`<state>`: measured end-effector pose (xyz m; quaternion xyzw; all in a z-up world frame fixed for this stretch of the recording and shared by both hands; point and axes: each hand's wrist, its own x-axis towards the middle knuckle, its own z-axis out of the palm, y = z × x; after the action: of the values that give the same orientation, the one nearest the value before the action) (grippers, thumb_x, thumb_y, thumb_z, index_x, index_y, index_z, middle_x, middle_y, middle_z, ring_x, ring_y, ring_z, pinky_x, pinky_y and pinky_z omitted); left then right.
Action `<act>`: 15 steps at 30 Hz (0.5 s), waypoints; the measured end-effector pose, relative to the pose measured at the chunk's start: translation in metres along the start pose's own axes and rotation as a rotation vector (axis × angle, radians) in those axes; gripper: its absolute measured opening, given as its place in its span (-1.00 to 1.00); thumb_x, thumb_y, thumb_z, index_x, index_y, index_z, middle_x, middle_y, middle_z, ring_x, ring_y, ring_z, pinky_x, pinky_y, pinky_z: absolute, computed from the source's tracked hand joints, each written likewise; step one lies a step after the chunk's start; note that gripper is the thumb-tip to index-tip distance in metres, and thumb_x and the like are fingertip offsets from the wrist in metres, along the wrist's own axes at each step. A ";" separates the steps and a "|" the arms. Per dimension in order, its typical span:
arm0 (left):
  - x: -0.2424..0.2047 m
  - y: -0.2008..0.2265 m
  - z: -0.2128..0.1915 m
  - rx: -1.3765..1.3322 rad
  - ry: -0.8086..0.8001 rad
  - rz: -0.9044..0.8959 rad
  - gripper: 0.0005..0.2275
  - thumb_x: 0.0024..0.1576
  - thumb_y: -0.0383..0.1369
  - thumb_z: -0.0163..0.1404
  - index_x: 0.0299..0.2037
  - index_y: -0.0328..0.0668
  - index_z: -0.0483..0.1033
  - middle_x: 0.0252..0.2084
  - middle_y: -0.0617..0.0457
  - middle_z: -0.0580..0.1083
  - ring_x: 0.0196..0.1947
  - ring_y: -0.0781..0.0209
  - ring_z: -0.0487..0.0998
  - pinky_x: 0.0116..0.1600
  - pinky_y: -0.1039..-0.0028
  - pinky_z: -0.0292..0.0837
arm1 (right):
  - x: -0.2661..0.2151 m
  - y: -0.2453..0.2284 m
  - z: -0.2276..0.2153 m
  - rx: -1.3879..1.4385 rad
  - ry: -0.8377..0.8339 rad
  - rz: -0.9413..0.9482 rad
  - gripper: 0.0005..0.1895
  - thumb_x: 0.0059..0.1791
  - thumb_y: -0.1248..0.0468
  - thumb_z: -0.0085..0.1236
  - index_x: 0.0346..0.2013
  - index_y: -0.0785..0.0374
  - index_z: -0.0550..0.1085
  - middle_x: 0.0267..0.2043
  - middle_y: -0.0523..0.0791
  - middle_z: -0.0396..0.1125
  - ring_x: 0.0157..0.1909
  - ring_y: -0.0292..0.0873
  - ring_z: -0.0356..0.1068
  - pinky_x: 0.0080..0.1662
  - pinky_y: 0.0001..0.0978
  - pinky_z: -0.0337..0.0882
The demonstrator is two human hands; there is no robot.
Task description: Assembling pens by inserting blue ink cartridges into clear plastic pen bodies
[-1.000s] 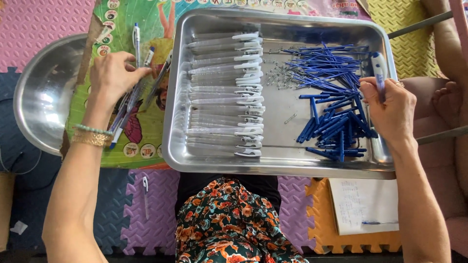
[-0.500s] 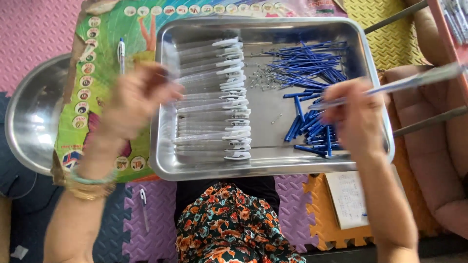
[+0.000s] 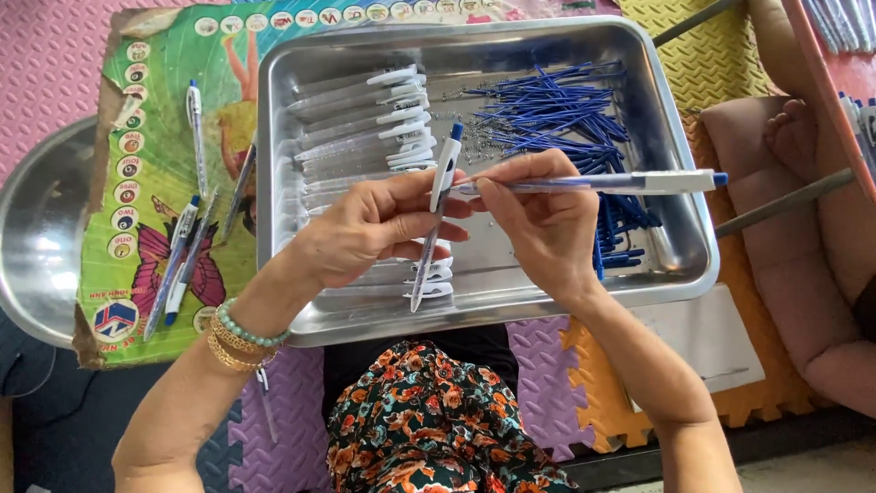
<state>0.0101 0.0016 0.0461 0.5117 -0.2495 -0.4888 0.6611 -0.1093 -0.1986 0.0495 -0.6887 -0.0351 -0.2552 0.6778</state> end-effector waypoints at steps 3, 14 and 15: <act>0.002 -0.015 -0.001 -0.094 -0.012 0.105 -0.53 0.37 -0.49 0.02 0.51 -0.20 0.36 0.21 -0.24 0.63 0.16 -0.09 0.72 0.15 0.12 0.77 | 0.002 0.015 -0.002 -0.028 0.022 -0.067 -0.83 0.07 0.58 0.31 -0.07 0.45 0.54 -0.14 0.19 0.58 -0.12 0.02 0.69 0.08 -0.10 0.71; 0.008 -0.024 -0.006 -0.124 -0.027 0.106 -0.53 0.36 -0.52 0.02 0.51 -0.23 0.37 0.13 -0.27 0.66 0.13 -0.09 0.74 0.17 0.08 0.75 | -0.005 0.036 -0.011 -0.089 0.013 -0.108 -0.83 0.06 0.62 0.31 -0.07 0.45 0.59 -0.16 0.21 0.55 -0.13 0.16 0.68 0.09 -0.01 0.68; 0.009 -0.024 -0.005 -0.123 -0.009 0.114 -0.53 0.35 -0.54 0.05 0.49 -0.22 0.40 0.11 -0.26 0.67 0.11 -0.08 0.75 0.16 0.10 0.76 | -0.006 0.037 -0.012 -0.085 0.017 -0.103 -0.82 0.06 0.63 0.31 -0.08 0.44 0.60 -0.19 0.20 0.55 -0.17 0.14 0.68 0.05 -0.06 0.69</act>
<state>0.0082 -0.0040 0.0204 0.4529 -0.2504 -0.4671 0.7169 -0.1035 -0.2116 0.0125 -0.7119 -0.0539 -0.2971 0.6341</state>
